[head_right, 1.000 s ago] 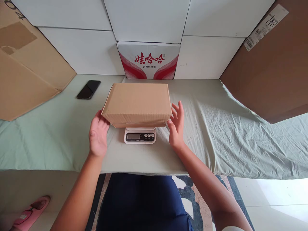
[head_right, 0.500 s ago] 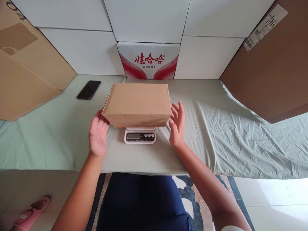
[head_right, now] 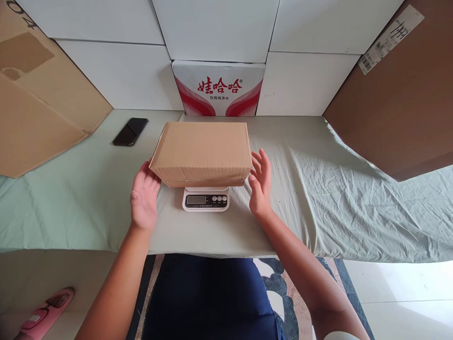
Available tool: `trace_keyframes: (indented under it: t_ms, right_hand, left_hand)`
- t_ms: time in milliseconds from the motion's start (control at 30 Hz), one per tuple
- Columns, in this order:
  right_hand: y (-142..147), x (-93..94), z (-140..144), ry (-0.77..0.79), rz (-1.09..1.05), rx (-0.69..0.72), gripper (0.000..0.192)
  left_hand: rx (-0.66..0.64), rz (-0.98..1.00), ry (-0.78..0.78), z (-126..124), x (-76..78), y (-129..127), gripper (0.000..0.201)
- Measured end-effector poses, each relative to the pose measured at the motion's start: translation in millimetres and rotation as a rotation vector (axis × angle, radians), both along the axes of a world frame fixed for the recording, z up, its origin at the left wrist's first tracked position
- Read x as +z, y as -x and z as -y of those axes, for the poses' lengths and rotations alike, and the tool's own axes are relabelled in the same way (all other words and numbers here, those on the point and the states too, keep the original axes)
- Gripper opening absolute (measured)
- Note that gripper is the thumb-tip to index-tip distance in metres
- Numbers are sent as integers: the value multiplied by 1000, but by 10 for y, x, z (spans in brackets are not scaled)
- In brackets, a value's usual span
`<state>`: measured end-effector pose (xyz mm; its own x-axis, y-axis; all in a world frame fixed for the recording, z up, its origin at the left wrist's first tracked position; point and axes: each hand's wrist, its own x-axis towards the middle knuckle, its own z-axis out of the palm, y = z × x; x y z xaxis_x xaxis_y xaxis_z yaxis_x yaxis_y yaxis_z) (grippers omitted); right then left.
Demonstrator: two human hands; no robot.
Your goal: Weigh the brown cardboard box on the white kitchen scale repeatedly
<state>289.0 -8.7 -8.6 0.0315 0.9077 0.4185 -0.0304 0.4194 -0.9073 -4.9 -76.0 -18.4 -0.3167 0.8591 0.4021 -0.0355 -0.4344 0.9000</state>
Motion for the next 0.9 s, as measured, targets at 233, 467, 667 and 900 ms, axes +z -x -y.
trace_keyframes:
  t_ms: [233,467,667,900]
  right_hand:
    - [-1,11,-12,1,-2,-5,65]
    - [0,24,-11,1,1,-1,63]
    - [3,26,-16,0,-22,28,60]
    - [-6,25,-11,19,5,24,60]
  left_hand:
    - [-7,-2,-9,-7,-8,8,80]
    - [-9,-8,-11,-7,-8,17,79]
    - [-15,-14,3,-5,-18,23,81]
    - [-22,-10,-1,-6,-17,18,80]
